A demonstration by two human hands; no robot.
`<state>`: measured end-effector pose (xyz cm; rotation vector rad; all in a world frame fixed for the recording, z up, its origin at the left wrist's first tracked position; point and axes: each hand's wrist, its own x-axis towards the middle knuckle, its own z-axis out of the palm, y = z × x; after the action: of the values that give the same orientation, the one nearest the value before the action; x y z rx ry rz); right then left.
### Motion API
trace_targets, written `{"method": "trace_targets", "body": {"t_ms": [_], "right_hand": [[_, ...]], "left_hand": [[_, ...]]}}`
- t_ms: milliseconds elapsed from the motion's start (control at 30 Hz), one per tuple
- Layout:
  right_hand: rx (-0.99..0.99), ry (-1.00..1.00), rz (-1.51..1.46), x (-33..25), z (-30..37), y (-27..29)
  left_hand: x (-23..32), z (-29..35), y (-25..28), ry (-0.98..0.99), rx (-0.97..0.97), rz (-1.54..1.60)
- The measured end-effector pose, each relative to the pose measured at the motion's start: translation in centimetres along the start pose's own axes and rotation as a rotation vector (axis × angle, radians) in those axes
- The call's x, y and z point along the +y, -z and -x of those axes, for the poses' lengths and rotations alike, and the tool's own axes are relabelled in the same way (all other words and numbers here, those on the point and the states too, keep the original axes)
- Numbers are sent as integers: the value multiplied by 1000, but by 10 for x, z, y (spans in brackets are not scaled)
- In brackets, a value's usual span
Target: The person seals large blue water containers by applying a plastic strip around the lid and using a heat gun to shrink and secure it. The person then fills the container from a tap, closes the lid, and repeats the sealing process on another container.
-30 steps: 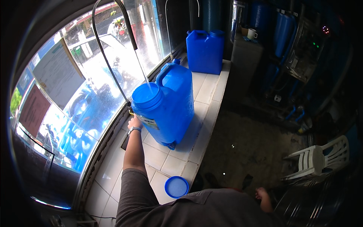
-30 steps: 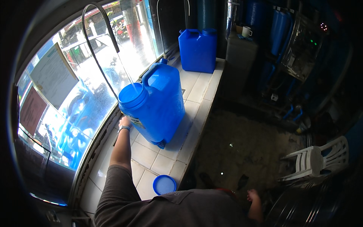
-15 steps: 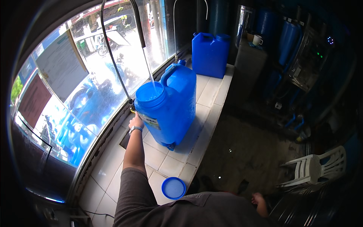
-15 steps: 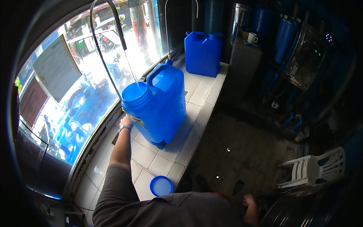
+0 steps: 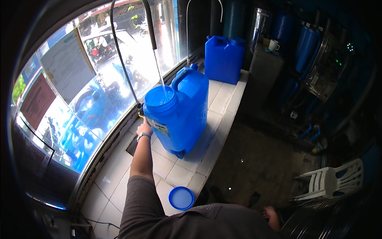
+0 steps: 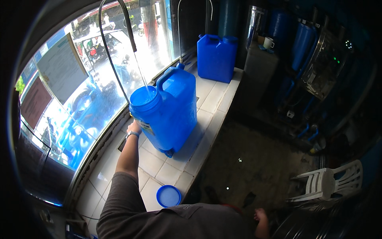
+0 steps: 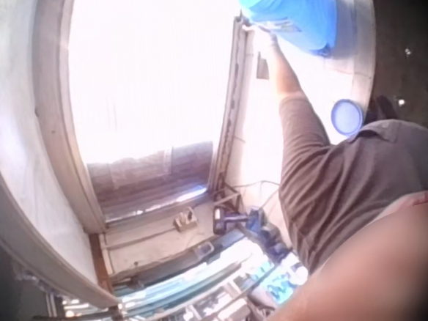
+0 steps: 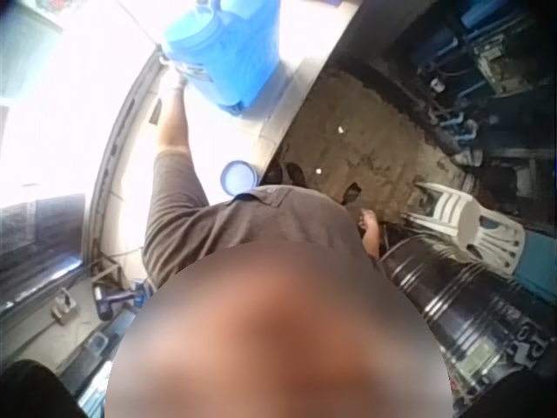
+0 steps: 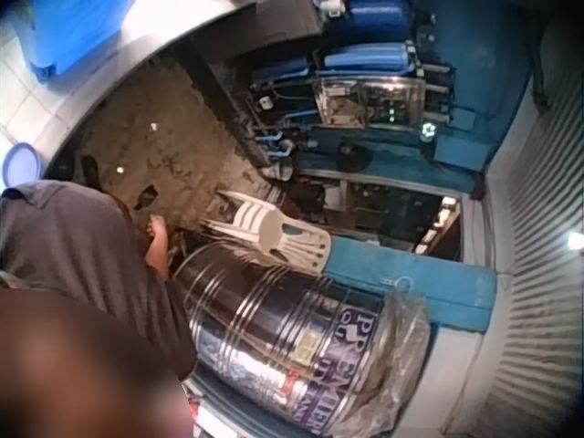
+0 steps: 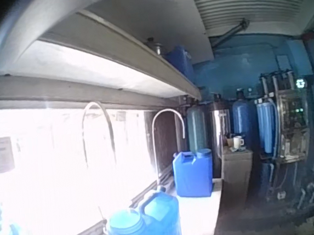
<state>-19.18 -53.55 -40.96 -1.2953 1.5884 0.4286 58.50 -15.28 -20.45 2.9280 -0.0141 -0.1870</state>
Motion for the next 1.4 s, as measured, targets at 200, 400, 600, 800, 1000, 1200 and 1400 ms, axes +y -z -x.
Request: {"method": "trace_targets", "body": {"t_ms": [200, 400, 600, 800, 1000, 1200, 1400], "right_hand": [[-23, -11, 1, -2, 0, 1], [-13, -3, 4, -3, -3, 0], [-14, 10, -13, -1, -4, 0], [-5, 12, -31, -1, 0, -1], [-11, 8, -28, -3, 1, -2], [-3, 3, -4, -4, -1, -4], [6, 8, -27, -3, -2, -6]], "left_hand": [[0, 2, -1, 15, -22, -4], [0, 3, -1, 22, -41, -19], [2, 4, 1, 31, -51, -38], [2, 3, -3, 15, -40, -28], [-1, 1, -9, 6, 34, 34], [1, 0, -6, 14, -46, 3], [0, 1, -5, -2, -34, -15]]}}
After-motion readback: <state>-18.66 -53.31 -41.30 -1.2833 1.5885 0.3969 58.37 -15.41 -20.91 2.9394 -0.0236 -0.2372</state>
